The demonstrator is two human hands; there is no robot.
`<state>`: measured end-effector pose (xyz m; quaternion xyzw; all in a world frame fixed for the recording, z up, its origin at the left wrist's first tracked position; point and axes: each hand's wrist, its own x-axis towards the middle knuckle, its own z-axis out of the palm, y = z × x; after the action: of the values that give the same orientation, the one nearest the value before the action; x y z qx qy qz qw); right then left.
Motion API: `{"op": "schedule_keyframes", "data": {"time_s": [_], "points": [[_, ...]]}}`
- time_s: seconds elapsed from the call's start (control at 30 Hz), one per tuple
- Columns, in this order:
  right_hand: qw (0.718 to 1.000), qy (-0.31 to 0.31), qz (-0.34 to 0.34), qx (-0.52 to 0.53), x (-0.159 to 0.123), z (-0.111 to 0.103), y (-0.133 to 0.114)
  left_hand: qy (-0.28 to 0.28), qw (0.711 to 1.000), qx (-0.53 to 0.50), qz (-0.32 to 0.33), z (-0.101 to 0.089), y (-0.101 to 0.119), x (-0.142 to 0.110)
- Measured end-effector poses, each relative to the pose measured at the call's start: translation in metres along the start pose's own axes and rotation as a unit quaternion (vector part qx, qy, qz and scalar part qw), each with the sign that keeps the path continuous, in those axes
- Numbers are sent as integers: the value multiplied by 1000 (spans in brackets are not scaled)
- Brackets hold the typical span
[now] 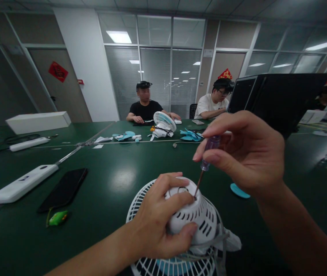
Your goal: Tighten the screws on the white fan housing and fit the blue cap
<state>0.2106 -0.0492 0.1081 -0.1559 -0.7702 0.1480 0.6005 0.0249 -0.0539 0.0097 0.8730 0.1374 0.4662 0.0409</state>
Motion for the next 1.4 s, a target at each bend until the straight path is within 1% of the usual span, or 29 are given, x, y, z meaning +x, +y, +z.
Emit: {"op": "schedule_keyframes", "data": {"time_s": [0.17, 0.23, 0.3, 0.37, 0.5, 0.6, 0.7, 0.83, 0.9, 0.93, 0.97, 1.03, 1.07, 1.1, 1.13, 1.17, 1.2, 1.23, 1.27, 1.3, 1.37, 1.4], "points": [[998, -33, 8, 56, -1, 0, -2, -8, 1000, -1, -10, -2, 2, 1], [999, -22, 11, 42, -1, 1, -3, -9, 1000, -2, -12, -2, 2, 1], [1000, -1, 6, 8, -2, 1, -2, -9, 1000, -2, -13, -1, 1, 1], [1000, 8, -4, -22, -2, 1, 0, -7, 1000, -1, -13, -1, 1, 1], [999, -12, -16, -36, -2, -2, 0, -5, 1000, 0, -10, -1, 1, 1], [999, -34, 1, -21, -1, -7, -6, -6, 1000, 0, 0, -2, 1, 2], [998, -35, 14, -48, -1, -11, -11, -18, 1000, -3, -2, -4, 2, 3], [991, -8, 5, -136, 4, -17, -11, -16, 999, -22, -18, -4, 3, 2], [992, 27, 10, -126, 10, -23, -8, -13, 999, -31, -27, -4, 3, 1], [993, 60, 18, -100, 13, -27, -5, -13, 999, -35, -31, -4, 3, 1], [992, 98, 33, -66, 15, -32, -2, -14, 999, -38, -35, -5, 3, 1], [982, 169, 81, -18, 14, -43, 8, -14, 998, -40, -41, -5, 4, 1], [975, 189, 116, -19, 11, -48, 15, -15, 998, -40, -44, -6, 4, 1], [968, 192, 154, -37, 4, -53, 23, -15, 998, -40, -46, -6, 4, 2], [961, 184, 192, -74, -7, -57, 32, -15, 998, -39, -46, -6, 5, 3], [952, 156, 233, -127, -20, -60, 42, -13, 998, -38, -45, -7, 5, 3], [941, 122, 255, -186, -35, -62, 51, -13, 998, -37, -43, -6, 5, 3], [921, 89, 271, -266, -53, -63, 60, -11, 998, -37, -42, -6, 5, 4], [892, 51, 279, -351, -70, -63, 68, -8, 999, -36, -40, -6, 5, 4], [869, 6, 278, -409, -87, -62, 75, -4, 999, -35, -38, -6, 5, 4], [817, -92, 292, -488, -113, -59, 83, 1, 999, -34, -35, -6, 5, 4], [792, -141, 301, -512, -122, -56, 84, 1, 999, -33, -34, -6, 5, 4]]}}
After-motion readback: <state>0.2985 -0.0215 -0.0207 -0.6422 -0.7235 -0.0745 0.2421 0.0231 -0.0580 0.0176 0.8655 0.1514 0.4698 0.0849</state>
